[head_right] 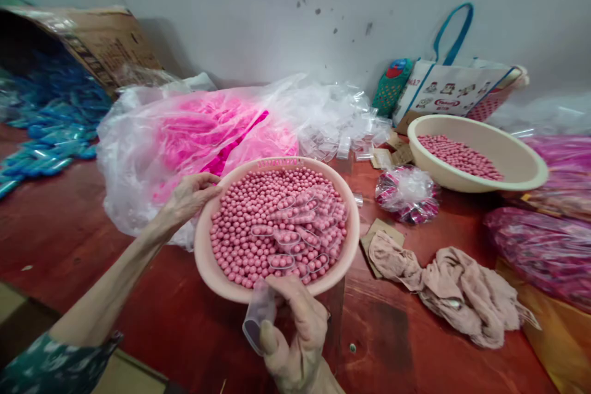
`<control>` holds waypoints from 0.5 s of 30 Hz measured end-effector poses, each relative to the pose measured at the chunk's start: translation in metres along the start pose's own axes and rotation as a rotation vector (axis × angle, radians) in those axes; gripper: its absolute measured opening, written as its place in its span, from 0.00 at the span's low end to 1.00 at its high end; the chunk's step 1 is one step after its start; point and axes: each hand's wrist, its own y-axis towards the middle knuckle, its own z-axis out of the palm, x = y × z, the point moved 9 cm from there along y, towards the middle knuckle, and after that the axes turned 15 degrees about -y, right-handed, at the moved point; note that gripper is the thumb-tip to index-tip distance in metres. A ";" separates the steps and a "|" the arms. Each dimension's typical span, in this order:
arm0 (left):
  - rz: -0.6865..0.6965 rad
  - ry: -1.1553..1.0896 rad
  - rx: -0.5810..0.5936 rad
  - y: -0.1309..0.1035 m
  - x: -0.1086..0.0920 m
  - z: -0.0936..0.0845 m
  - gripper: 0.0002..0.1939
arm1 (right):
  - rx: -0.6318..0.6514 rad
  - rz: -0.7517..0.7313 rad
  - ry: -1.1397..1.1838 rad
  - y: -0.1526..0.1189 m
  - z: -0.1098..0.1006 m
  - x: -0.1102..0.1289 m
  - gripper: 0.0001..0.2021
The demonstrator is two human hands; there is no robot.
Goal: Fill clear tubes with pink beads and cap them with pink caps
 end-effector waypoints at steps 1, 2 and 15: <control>-0.039 -0.043 0.023 -0.001 0.004 0.000 0.10 | -0.007 -0.008 0.014 0.000 -0.002 0.000 0.16; -0.079 -0.085 0.042 -0.003 0.007 0.000 0.10 | -0.020 0.000 0.039 -0.001 -0.006 -0.003 0.16; -0.828 -1.005 0.274 -0.229 0.015 0.136 0.19 | -0.200 0.416 0.247 0.107 -0.133 -0.056 0.21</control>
